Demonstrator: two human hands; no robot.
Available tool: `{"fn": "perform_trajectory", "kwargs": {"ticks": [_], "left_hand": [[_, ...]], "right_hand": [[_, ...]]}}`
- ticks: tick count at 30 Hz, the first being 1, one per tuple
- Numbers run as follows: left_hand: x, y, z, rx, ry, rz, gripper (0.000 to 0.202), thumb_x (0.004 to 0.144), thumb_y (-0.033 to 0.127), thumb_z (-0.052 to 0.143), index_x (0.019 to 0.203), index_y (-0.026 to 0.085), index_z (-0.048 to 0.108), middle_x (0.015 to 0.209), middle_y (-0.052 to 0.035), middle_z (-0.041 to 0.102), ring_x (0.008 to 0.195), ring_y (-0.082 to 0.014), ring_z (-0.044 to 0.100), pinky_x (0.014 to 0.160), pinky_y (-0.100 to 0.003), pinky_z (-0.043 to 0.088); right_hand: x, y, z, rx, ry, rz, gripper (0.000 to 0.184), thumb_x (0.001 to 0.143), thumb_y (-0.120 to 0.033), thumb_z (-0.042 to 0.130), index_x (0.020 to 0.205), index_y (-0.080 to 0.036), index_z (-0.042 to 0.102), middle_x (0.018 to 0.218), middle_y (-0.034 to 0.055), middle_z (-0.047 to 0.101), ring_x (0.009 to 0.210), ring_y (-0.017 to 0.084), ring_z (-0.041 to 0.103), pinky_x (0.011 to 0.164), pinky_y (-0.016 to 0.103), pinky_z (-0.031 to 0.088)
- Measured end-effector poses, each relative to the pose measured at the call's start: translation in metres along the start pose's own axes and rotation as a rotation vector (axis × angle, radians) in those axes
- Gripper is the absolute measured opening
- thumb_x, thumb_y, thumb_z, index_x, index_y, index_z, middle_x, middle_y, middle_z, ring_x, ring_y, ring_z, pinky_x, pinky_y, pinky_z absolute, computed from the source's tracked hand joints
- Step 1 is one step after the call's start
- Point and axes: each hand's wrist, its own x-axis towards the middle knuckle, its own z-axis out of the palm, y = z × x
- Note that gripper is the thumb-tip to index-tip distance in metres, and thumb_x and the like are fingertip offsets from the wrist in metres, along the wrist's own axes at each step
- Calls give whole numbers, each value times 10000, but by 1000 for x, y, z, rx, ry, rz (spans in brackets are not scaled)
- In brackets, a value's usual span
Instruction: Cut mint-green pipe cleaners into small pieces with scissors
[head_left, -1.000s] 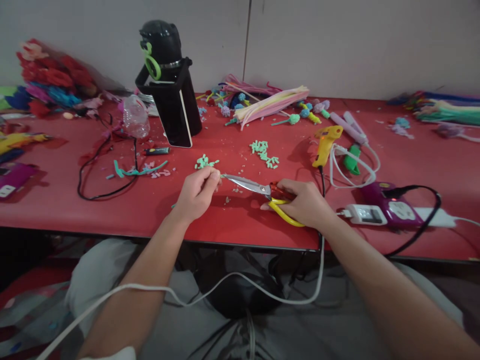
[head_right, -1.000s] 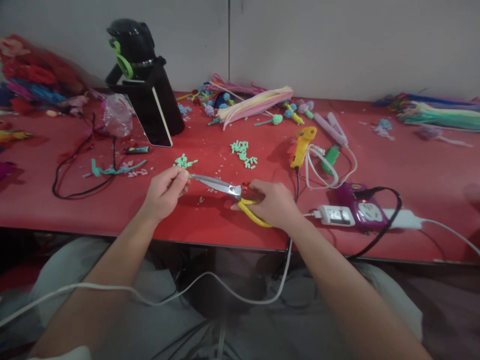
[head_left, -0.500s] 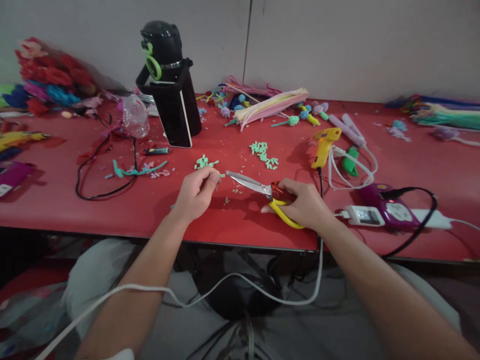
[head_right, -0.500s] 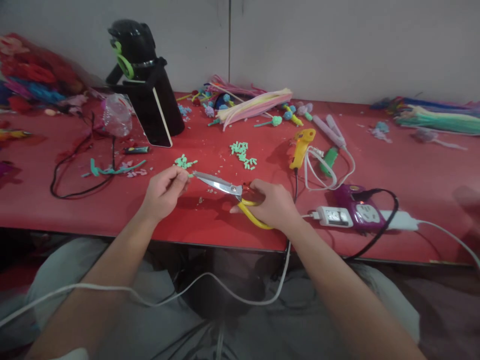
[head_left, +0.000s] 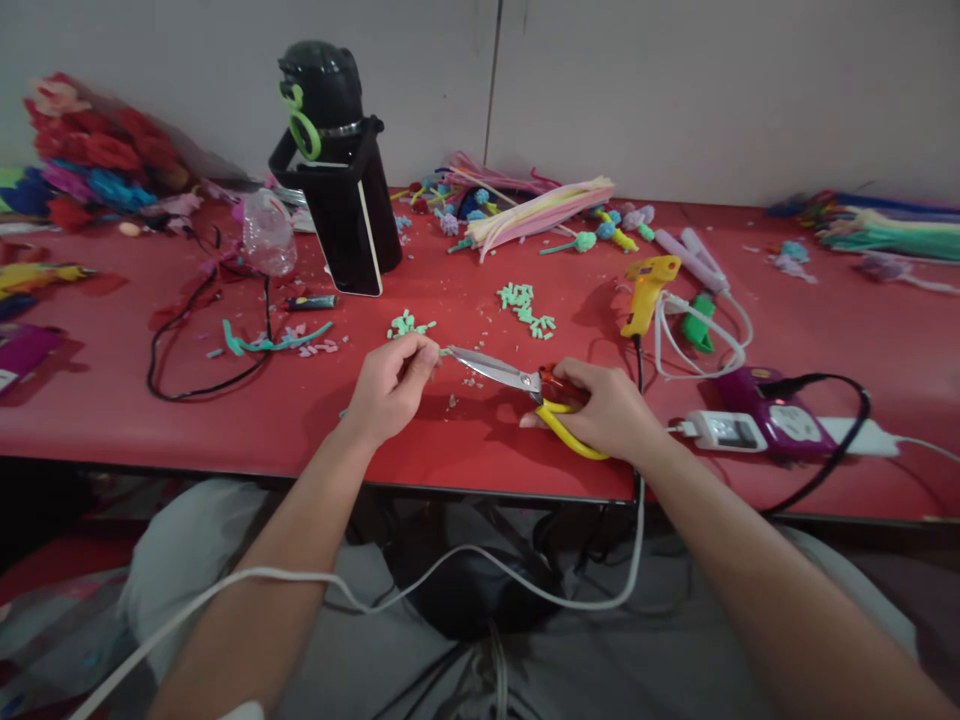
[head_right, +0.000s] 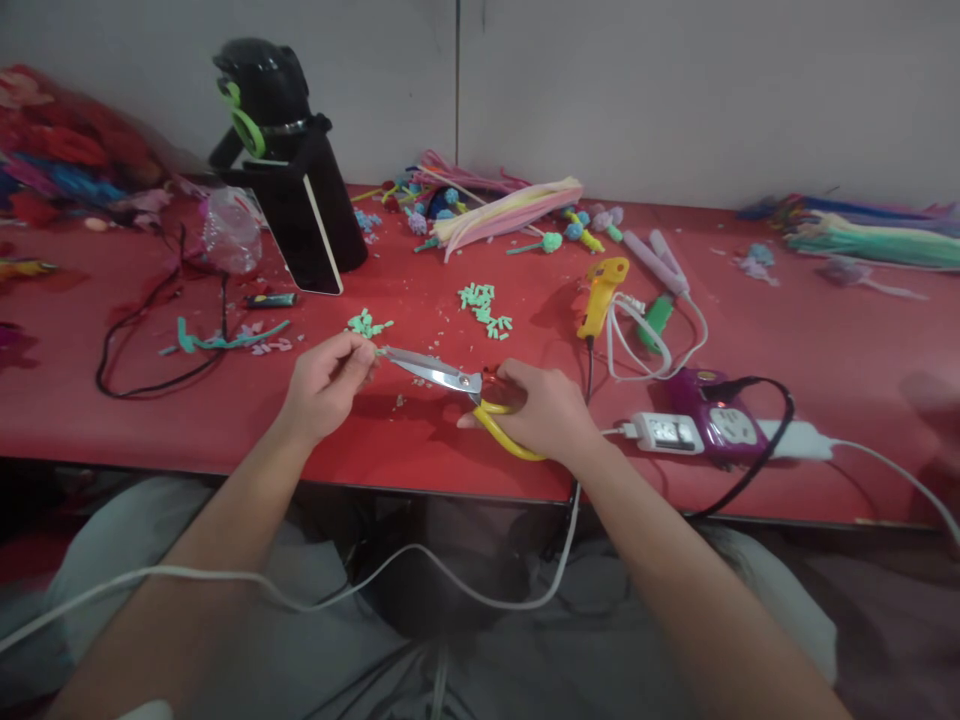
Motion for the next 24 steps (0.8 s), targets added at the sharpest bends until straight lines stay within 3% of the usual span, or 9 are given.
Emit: {"fn": "perform_trajectory", "kwargs": {"ticks": [24], "left_hand": [[-1,4,-1,59,-13,-24,300,1044,354,512,789,201,556,640,19,522,569,-113,451,562,-261,388]], "right_hand": [[2,-3,0,5,-10,-15,721,637,-920,653,642,-233,433,593,-19,426,599,133,340,556,291,269]]}}
